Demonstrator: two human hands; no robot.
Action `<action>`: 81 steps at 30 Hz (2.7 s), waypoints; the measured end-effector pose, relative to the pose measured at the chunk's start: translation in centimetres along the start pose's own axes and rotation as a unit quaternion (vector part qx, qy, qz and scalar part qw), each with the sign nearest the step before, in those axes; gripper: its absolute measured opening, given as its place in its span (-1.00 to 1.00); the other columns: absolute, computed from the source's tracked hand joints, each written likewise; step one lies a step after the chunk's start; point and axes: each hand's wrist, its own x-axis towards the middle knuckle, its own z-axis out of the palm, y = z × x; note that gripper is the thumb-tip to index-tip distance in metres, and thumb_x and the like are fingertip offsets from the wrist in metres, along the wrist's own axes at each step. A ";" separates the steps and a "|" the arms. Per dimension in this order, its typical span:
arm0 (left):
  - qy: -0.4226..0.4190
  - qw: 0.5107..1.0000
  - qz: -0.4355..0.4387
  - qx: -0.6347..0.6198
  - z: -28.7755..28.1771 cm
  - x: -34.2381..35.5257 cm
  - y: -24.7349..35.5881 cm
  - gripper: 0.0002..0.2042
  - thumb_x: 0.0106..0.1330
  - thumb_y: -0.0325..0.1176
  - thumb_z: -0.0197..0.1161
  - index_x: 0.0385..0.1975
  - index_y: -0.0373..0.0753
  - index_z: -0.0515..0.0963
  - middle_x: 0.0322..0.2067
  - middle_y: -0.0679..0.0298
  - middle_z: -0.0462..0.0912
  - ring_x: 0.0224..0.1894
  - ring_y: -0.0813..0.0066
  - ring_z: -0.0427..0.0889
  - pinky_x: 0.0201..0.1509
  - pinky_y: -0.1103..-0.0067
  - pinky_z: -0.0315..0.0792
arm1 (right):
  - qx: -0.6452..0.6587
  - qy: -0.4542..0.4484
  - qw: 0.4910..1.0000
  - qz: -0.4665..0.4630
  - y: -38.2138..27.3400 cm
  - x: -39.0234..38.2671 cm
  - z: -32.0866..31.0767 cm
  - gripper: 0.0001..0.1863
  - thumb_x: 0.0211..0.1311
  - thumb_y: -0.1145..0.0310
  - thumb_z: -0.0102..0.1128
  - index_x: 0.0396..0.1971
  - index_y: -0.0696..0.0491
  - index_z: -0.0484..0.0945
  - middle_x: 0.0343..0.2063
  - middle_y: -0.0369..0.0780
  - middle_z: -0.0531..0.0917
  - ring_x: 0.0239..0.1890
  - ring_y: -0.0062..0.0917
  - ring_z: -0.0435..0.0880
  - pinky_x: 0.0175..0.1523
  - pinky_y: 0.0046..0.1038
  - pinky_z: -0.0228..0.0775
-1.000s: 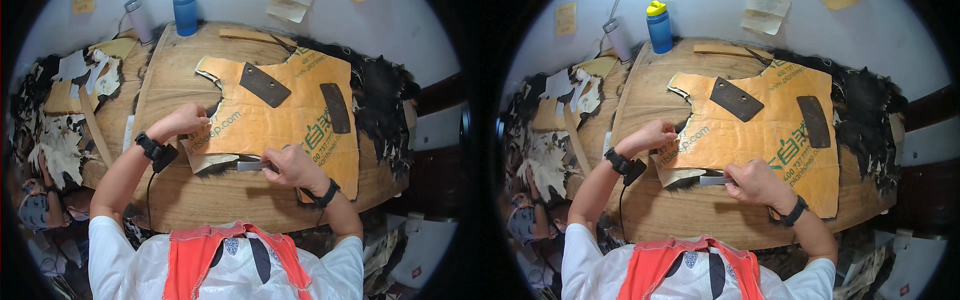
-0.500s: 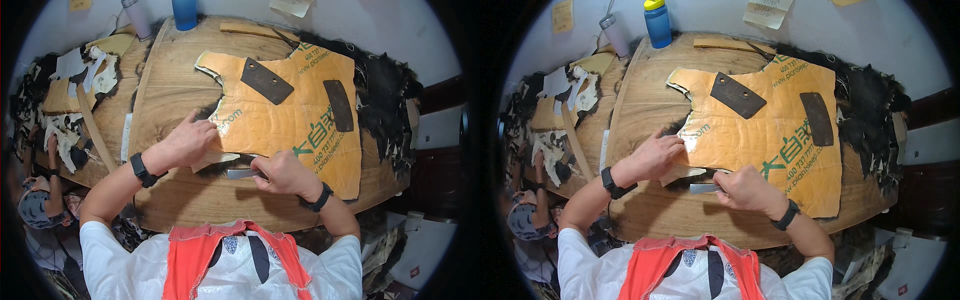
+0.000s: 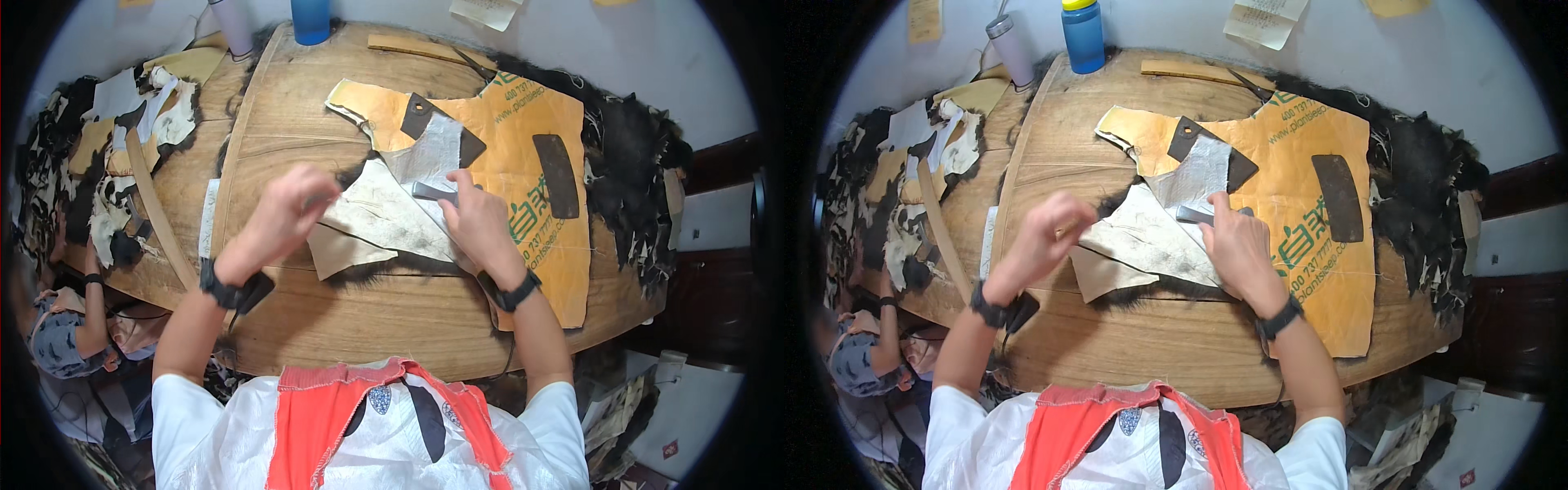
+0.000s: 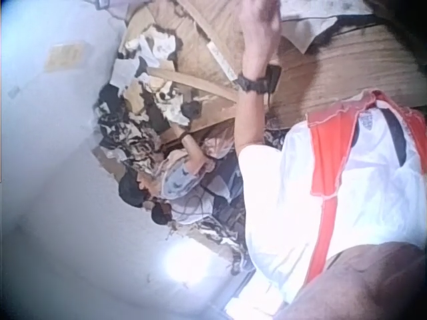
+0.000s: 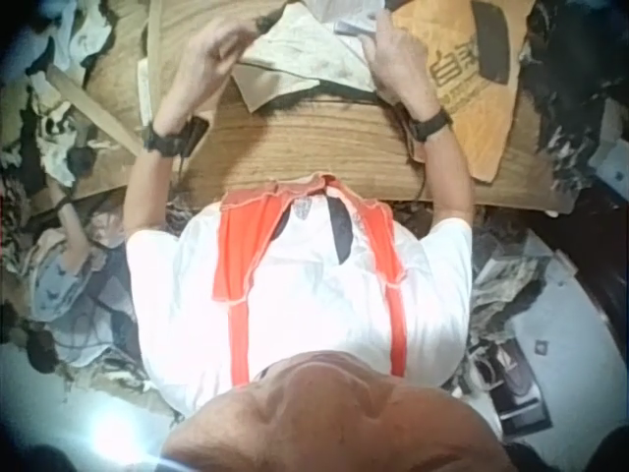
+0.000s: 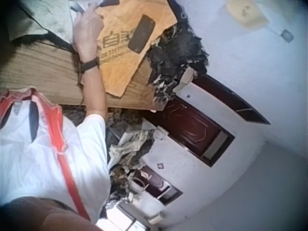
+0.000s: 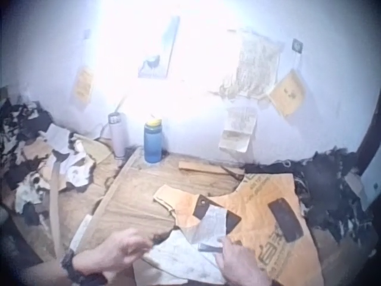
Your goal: Cutting and shaping processed animal pelts using a template and a knife.
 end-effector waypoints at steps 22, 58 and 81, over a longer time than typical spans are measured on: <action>0.102 0.994 -0.031 0.026 5.1 -4.1 -4.6 -0.84 0.06 -0.39 0.49 -0.35 -0.11 0.69 -0.30 0.29 0.57 -0.12 0.27 0.51 0.00 0.38 0.37 | 0.192 -0.079 0.978 -0.025 -9.2 1.3 9.9 -0.78 0.08 0.23 0.39 -0.36 0.03 0.63 -0.54 -0.11 0.70 -0.45 -0.20 0.72 -0.32 -0.25 0.53; 0.077 0.996 -0.044 -0.011 4.7 -3.6 -4.2 -0.90 0.14 -0.38 0.41 -0.41 -0.14 0.61 -0.32 0.35 0.58 -0.13 0.31 0.51 0.07 0.41 0.25 | 0.114 -0.199 0.964 -0.138 -9.6 5.3 6.7 -0.64 -0.03 0.20 0.30 -0.33 0.11 0.42 -0.45 -0.04 0.62 -0.35 -0.09 0.67 -0.24 -0.14 0.47; 0.104 0.992 -0.060 -0.046 5.4 -3.4 -4.7 -0.91 0.11 -0.40 0.39 -0.48 -0.16 0.59 -0.41 0.34 0.60 -0.18 0.33 0.53 0.03 0.44 0.27 | 0.214 -0.080 0.937 -0.265 -8.7 4.1 8.8 -0.80 0.11 0.37 0.25 -0.28 0.03 0.45 -0.57 -0.14 0.56 -0.51 -0.15 0.62 -0.43 -0.19 0.44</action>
